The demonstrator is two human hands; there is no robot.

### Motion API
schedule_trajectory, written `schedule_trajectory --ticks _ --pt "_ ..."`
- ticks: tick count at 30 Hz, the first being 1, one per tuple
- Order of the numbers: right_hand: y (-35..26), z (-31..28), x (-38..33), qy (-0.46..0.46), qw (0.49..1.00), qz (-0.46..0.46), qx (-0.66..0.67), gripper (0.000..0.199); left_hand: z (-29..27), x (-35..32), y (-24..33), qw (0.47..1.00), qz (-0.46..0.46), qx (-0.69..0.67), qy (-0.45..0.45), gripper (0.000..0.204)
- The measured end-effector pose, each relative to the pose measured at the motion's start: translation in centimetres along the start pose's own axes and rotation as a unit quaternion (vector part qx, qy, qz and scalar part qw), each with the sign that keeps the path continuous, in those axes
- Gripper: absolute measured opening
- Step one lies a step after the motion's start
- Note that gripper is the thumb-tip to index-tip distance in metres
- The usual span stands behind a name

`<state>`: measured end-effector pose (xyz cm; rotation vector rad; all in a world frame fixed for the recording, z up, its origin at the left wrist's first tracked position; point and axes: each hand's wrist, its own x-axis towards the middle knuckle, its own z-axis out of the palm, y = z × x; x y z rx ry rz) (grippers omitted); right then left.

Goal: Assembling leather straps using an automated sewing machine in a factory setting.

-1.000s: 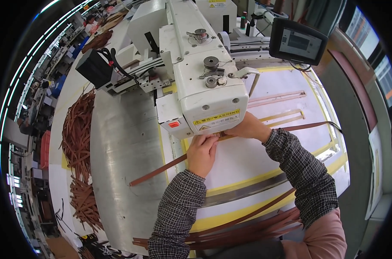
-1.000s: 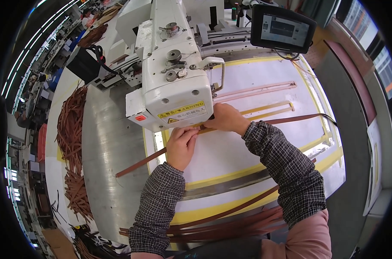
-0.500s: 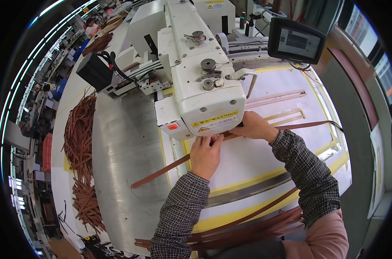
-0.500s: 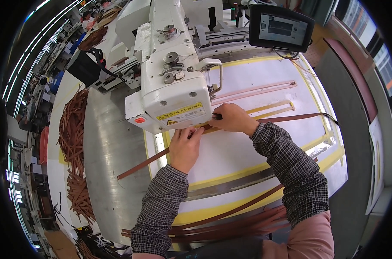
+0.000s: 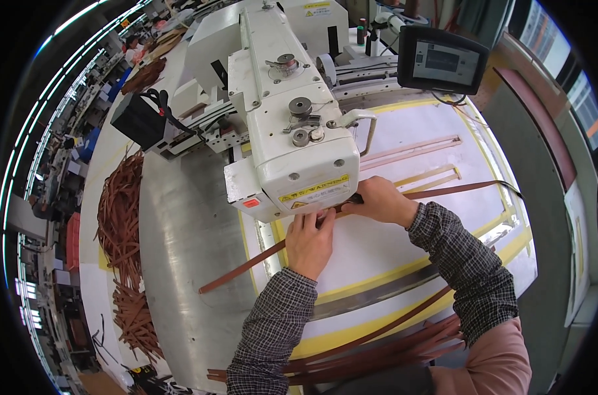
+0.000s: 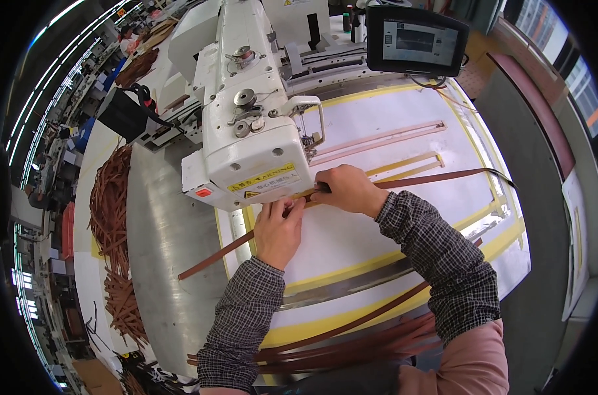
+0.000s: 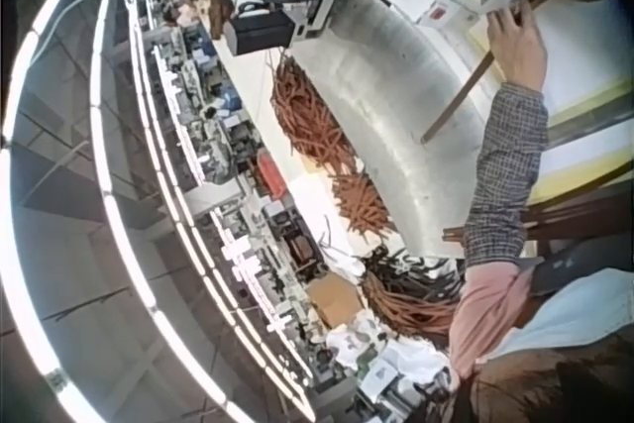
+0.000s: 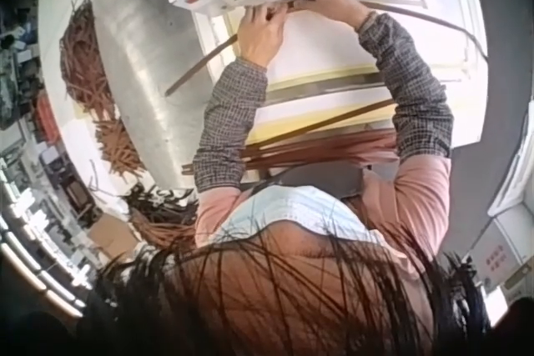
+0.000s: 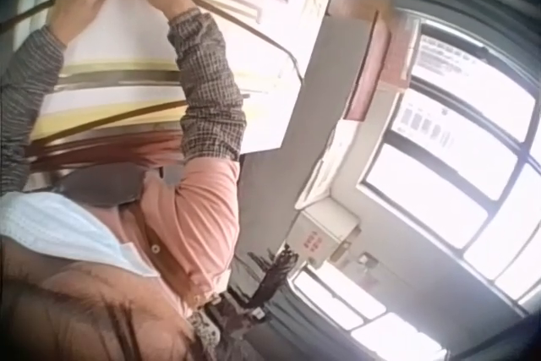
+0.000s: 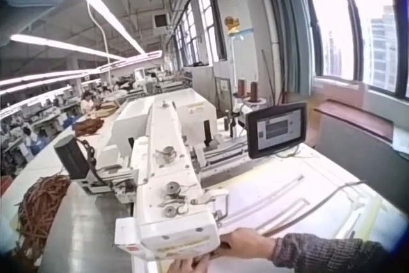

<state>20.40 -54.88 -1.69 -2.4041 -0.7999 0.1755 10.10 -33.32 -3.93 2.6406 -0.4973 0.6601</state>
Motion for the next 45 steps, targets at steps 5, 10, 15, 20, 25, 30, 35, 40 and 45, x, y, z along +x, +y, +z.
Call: schedule_trajectory --ticks 5,10,15,20,25,30,35,40,45 --pt "3.3 -7.3 -6.9 0.091 0.974 -0.044 -0.202 0.018 0.4 -1.0 -0.5 0.997 -0.004 0.078 0.012 0.030" --pt "11.4 -19.5 -20.4 0.301 0.879 0.132 -0.344 0.016 0.3 -0.4 0.0 0.997 -0.007 0.069 0.018 0.029" --pt "16.8 -27.6 -33.0 0.354 0.798 0.263 -0.411 0.014 1.0 -0.7 -0.6 0.997 -0.005 0.070 0.033 0.028" --pt "12.8 -29.5 -35.8 0.454 0.736 0.154 -0.478 0.009 0.5 -0.7 -0.8 0.997 -0.006 0.065 0.029 0.026" --pt "1.1 -22.7 -31.9 0.563 0.749 -0.119 0.328 0.021 0.3 -0.3 -0.7 0.998 -0.002 0.059 0.019 0.028" --pt "-3.2 -8.7 -12.8 0.245 0.904 0.112 0.331 0.026 0.5 -1.5 -1.4 0.999 -0.011 0.052 -0.001 0.030" --pt "-0.4 -1.1 -5.0 0.154 0.957 0.128 0.210 0.022 0.5 -0.7 -0.3 0.999 -0.008 0.040 0.006 0.032" --pt "1.0 -0.4 -3.2 0.132 0.979 0.134 0.076 0.032 0.3 -0.8 -0.6 0.999 -0.017 0.027 0.002 0.034" --pt "-0.1 0.4 -1.5 0.086 0.988 0.125 -0.003 0.032 0.2 -0.7 -0.6 0.999 -0.020 0.037 0.004 0.034"
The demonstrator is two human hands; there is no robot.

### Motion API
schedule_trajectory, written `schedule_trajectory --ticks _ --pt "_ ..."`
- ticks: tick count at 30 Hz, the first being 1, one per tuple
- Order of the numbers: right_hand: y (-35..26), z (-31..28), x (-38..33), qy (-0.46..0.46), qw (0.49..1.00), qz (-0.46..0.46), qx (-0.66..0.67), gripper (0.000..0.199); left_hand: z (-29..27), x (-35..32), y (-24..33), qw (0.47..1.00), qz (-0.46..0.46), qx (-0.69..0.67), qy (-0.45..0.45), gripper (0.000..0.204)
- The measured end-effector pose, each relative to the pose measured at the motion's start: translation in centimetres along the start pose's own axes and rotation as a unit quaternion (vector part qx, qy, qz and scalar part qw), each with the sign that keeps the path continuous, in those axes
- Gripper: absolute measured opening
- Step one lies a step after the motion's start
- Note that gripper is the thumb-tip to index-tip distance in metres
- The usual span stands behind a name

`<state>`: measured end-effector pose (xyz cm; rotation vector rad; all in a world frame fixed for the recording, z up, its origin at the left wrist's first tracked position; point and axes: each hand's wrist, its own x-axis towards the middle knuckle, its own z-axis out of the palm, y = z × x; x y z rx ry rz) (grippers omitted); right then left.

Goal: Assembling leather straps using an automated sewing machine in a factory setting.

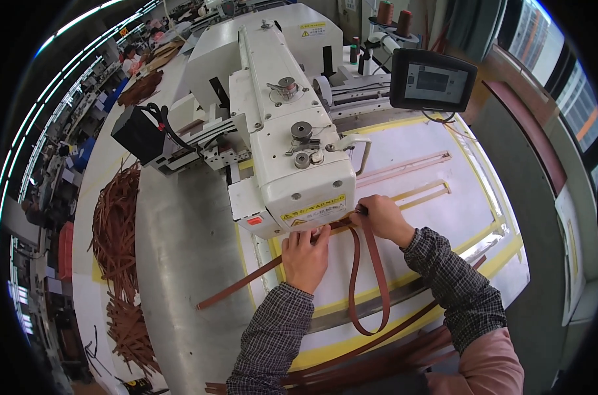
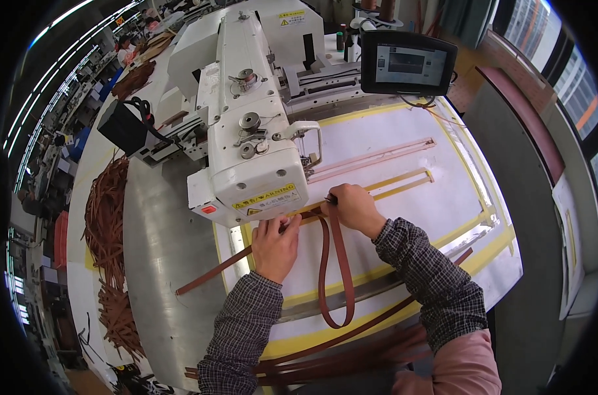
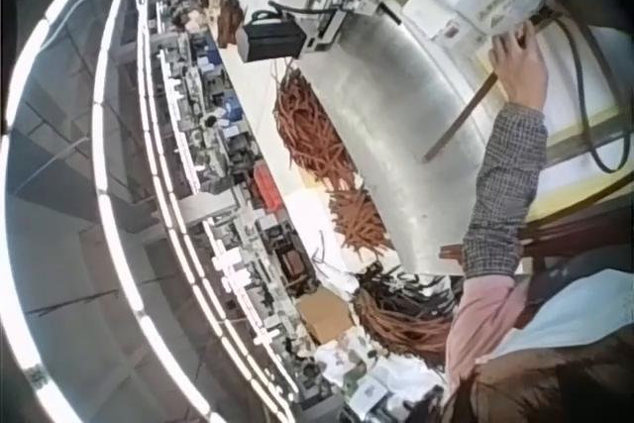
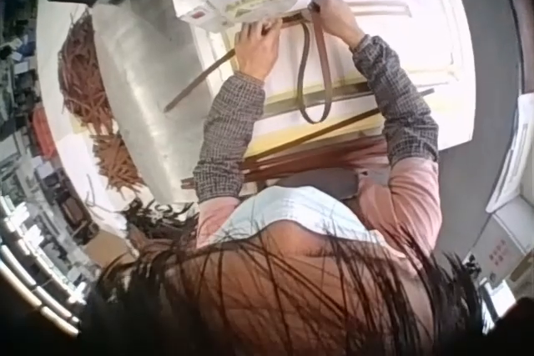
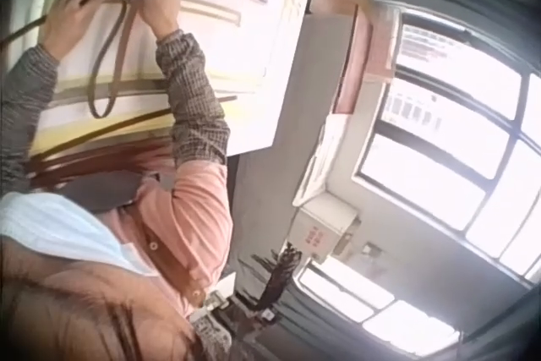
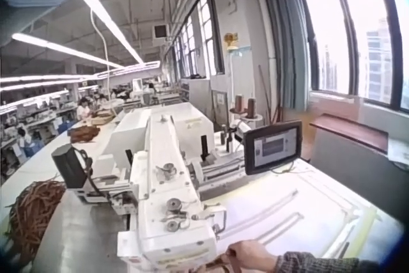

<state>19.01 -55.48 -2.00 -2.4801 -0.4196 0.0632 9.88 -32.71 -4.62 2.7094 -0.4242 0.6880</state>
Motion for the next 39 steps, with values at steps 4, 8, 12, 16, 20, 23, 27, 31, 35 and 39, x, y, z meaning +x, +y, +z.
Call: schedule_trajectory --ticks 4,8,12,16,20,23,27,31,35,39 --pt "-1.0 0.8 0.4 -0.019 1.000 0.005 -0.004 0.030 0.1 -0.2 0.0 1.000 -0.006 -0.006 -0.004 0.035" --pt "-0.6 1.7 0.6 -0.022 0.999 -0.034 -0.015 0.030 0.1 -0.1 0.2 1.000 -0.001 0.001 -0.003 0.035" --pt "0.4 2.4 1.1 -0.026 0.996 -0.085 0.004 0.030 -0.1 0.0 0.3 1.000 -0.004 -0.002 -0.004 0.036" --pt "-0.3 0.1 0.5 -0.035 0.997 -0.031 0.061 0.030 0.1 -0.1 0.1 1.000 -0.006 0.005 -0.018 0.036" --pt "0.1 0.8 -0.2 0.015 0.998 -0.028 0.060 0.031 -0.1 0.1 0.1 1.000 -0.003 0.011 -0.020 0.035" --pt "-0.5 1.4 -0.3 0.032 0.999 -0.019 0.035 0.031 0.0 0.0 0.1 1.000 -0.003 0.010 -0.017 0.036" --pt "-0.4 1.8 -0.6 0.065 0.997 -0.049 -0.014 0.029 0.0 0.0 0.4 1.000 -0.003 -0.001 -0.012 0.036" --pt "-0.2 0.2 -0.6 0.030 0.998 -0.025 0.053 0.030 -0.4 0.0 0.2 1.000 -0.006 0.009 -0.019 0.037" --pt "0.5 -0.1 -0.7 0.022 0.996 0.016 0.084 0.031 -0.3 0.1 0.2 1.000 0.000 0.007 -0.021 0.036" --pt "0.7 0.8 -0.5 0.044 0.998 0.002 0.042 0.030 -0.2 0.0 0.1 1.000 -0.002 0.008 -0.028 0.034"
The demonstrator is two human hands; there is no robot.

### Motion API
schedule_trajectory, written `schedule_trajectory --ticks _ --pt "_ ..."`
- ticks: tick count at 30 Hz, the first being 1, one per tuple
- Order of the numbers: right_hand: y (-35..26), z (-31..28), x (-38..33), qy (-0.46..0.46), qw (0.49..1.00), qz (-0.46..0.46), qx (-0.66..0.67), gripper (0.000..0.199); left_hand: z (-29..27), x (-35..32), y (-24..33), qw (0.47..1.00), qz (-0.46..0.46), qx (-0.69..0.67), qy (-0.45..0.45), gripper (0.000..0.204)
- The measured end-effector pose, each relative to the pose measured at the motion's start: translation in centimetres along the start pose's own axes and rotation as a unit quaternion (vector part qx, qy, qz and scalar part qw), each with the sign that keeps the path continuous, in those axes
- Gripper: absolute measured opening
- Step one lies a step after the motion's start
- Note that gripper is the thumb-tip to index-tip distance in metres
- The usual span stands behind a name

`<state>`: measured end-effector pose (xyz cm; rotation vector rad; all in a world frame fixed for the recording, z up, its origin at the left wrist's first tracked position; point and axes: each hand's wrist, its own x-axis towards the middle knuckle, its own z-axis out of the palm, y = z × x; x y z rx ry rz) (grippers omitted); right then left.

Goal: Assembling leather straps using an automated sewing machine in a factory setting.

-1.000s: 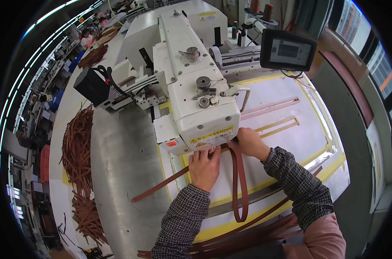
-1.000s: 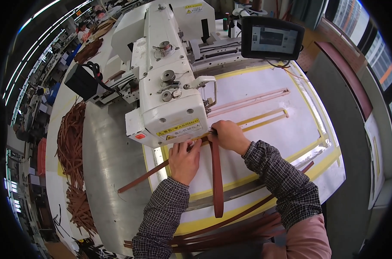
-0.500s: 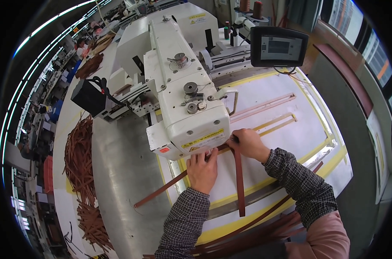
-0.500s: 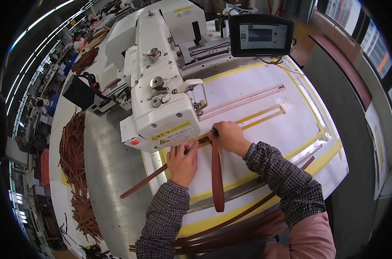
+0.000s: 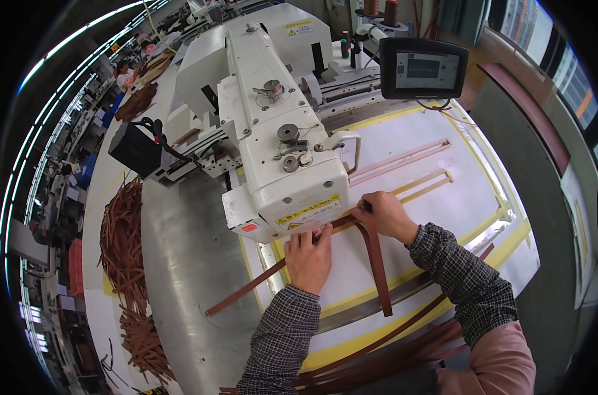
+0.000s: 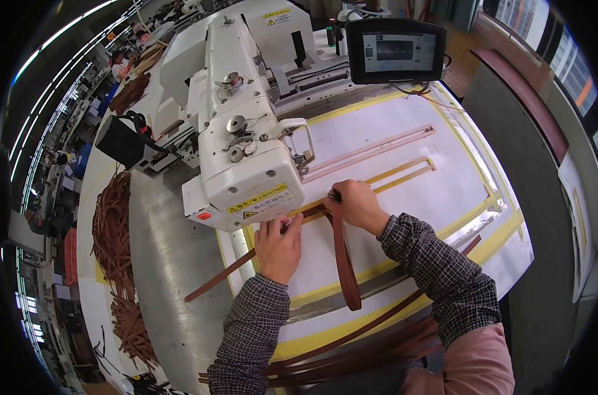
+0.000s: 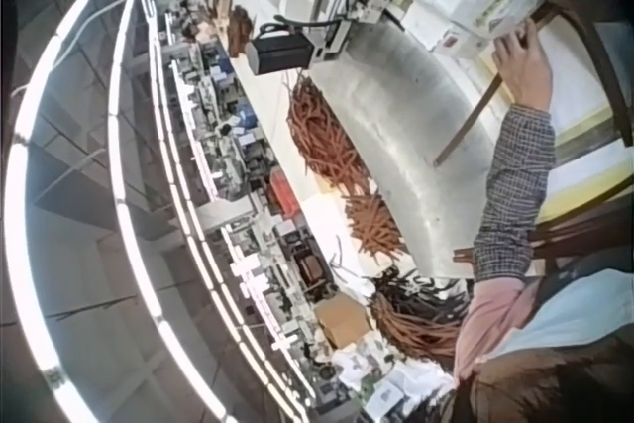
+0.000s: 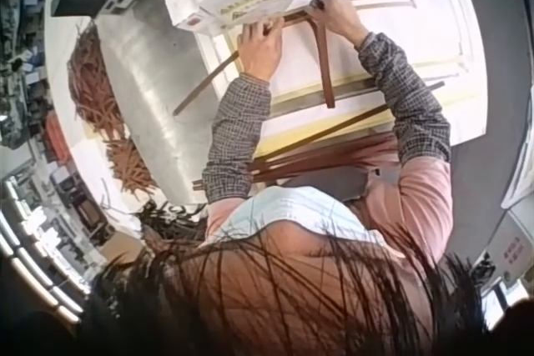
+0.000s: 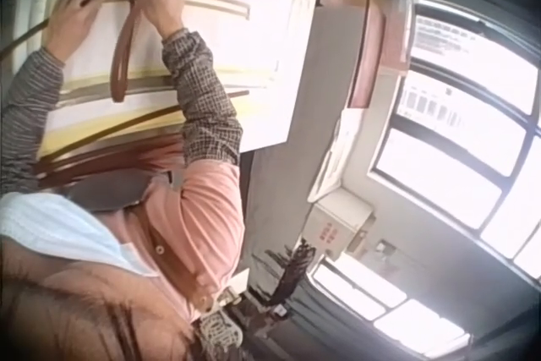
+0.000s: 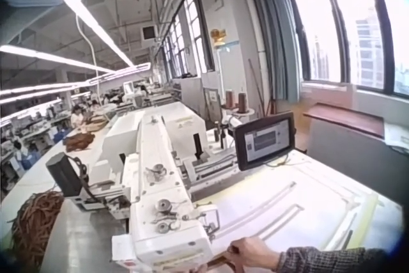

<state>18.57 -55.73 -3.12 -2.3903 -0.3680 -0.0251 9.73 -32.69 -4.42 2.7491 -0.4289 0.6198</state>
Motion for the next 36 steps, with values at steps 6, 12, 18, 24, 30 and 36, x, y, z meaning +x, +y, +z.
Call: schedule_trajectory --ticks 6,12,18,24,30,36 --pt "-0.4 0.0 0.1 0.000 1.000 0.000 -0.027 0.030 0.0 0.0 0.0 1.000 0.001 -0.006 -0.003 0.034" --pt "-0.2 -0.1 0.2 -0.016 0.999 -0.002 -0.041 0.028 0.1 0.0 0.2 1.000 -0.001 -0.003 -0.014 0.034" --pt "-1.4 -2.3 -0.8 0.016 0.993 0.048 -0.108 0.026 0.1 0.1 0.2 1.000 0.002 0.015 -0.014 0.034" --pt "4.8 -7.6 -1.7 0.033 0.988 0.112 -0.103 0.029 0.1 0.2 0.1 0.999 -0.003 0.021 -0.027 0.034" --pt "12.9 -12.1 -2.9 0.127 0.971 0.170 -0.109 0.034 -0.3 0.1 0.1 1.000 -0.002 0.027 -0.016 0.036" --pt "13.0 -14.0 -3.9 0.168 0.950 0.232 -0.122 0.034 -0.1 0.3 0.4 1.000 0.004 0.021 -0.019 0.034"
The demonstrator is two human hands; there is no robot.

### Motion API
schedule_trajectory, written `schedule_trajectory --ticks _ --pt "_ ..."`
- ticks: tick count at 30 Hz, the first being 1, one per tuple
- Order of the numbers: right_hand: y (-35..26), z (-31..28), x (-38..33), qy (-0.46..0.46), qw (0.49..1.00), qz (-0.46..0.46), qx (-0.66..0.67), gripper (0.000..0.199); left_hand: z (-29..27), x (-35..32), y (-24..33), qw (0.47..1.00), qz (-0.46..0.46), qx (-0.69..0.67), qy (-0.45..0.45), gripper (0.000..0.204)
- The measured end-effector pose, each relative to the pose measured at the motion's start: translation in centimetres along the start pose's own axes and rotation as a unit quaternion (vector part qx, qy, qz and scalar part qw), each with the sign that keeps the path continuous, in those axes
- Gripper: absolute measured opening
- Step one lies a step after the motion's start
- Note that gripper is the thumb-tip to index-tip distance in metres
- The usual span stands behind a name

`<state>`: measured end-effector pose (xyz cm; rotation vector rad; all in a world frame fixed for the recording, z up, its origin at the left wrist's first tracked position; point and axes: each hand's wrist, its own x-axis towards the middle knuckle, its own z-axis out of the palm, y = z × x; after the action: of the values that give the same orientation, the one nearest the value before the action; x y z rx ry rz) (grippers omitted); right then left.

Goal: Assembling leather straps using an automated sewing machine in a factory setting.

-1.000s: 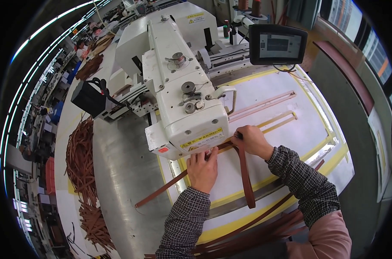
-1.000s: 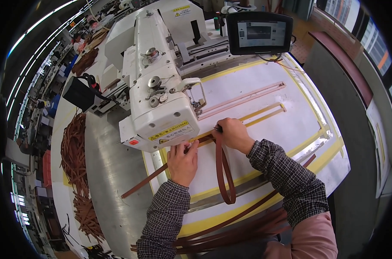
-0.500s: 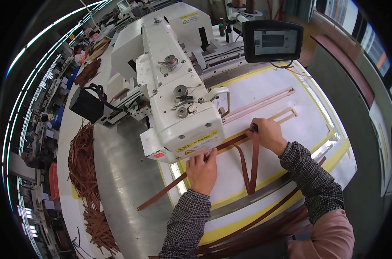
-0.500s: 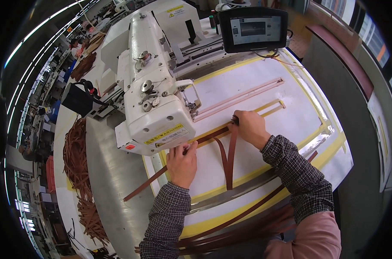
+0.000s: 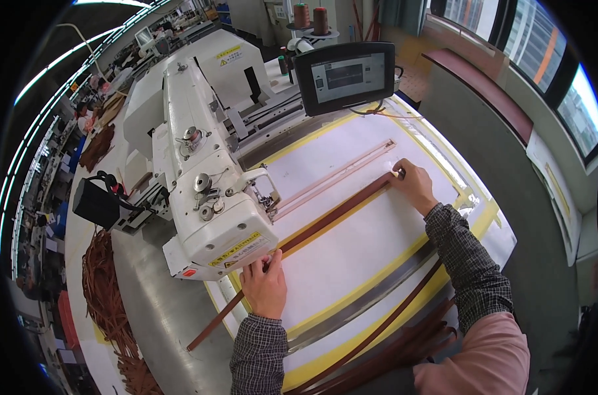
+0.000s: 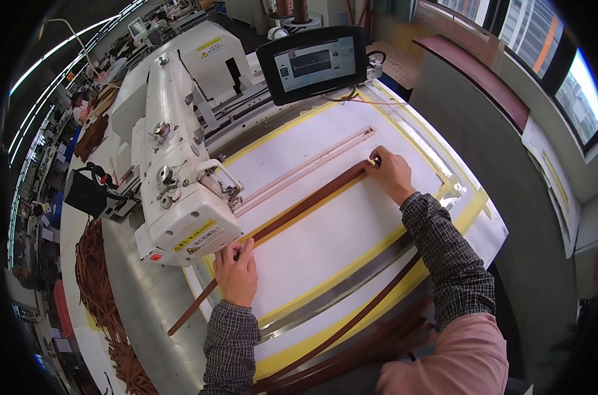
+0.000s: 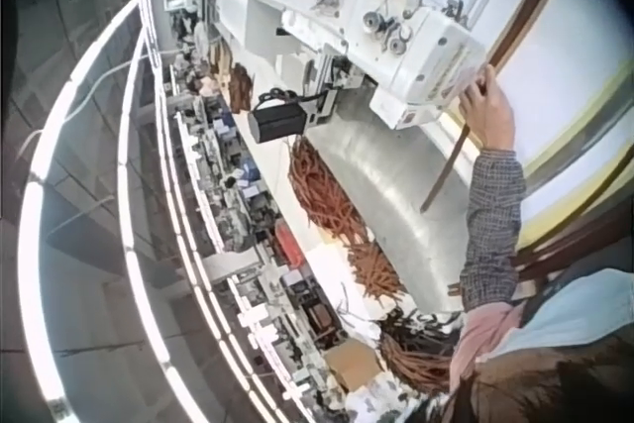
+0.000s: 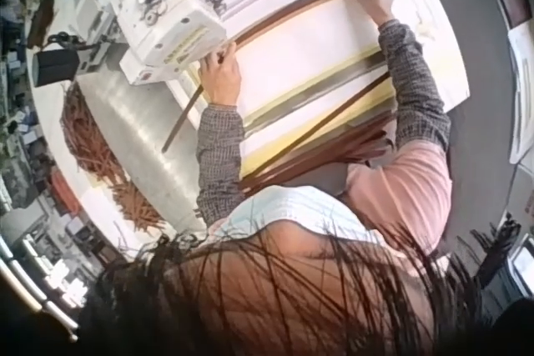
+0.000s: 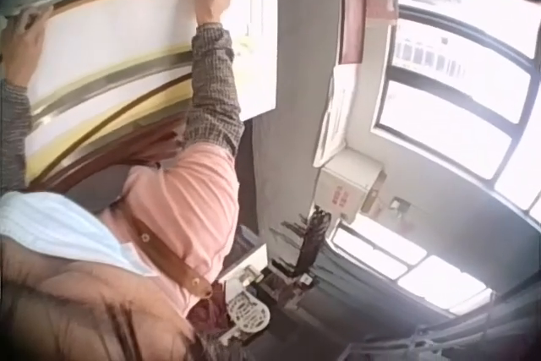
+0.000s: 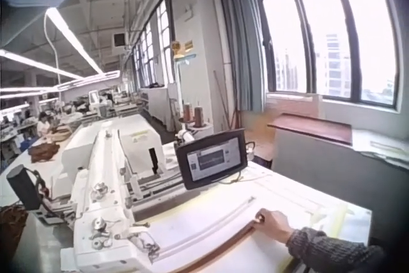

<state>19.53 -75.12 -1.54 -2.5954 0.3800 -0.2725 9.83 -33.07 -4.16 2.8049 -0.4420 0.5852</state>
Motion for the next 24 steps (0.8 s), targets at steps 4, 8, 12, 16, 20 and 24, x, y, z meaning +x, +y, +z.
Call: schedule_trajectory --ticks 4,8,12,16,20,24 --pt "1.3 -0.2 -1.3 0.129 0.939 -0.310 -0.074 0.036 -0.3 -0.2 -0.3 1.000 -0.005 -0.001 -0.005 0.035" --pt "2.1 -0.2 -2.1 0.070 0.916 -0.366 -0.149 0.037 0.0 -0.3 -0.7 1.000 -0.011 0.000 -0.023 0.035" --pt "3.3 0.4 -2.2 0.065 0.908 -0.379 -0.164 0.034 0.0 -0.2 -0.3 1.000 -0.010 -0.006 -0.027 0.035" --pt "2.5 0.1 -2.4 0.044 0.915 -0.360 -0.175 0.036 -0.1 -0.3 -0.5 0.999 -0.012 -0.010 -0.029 0.036" --pt "0.0 -0.6 -2.9 0.008 0.923 -0.325 -0.209 0.050 -0.3 -0.2 -0.8 1.000 -0.004 0.005 -0.016 0.037" --pt "-1.2 1.9 -4.1 0.004 0.918 -0.303 -0.256 0.057 0.2 -0.1 -0.6 1.000 -0.001 0.013 0.000 0.036"
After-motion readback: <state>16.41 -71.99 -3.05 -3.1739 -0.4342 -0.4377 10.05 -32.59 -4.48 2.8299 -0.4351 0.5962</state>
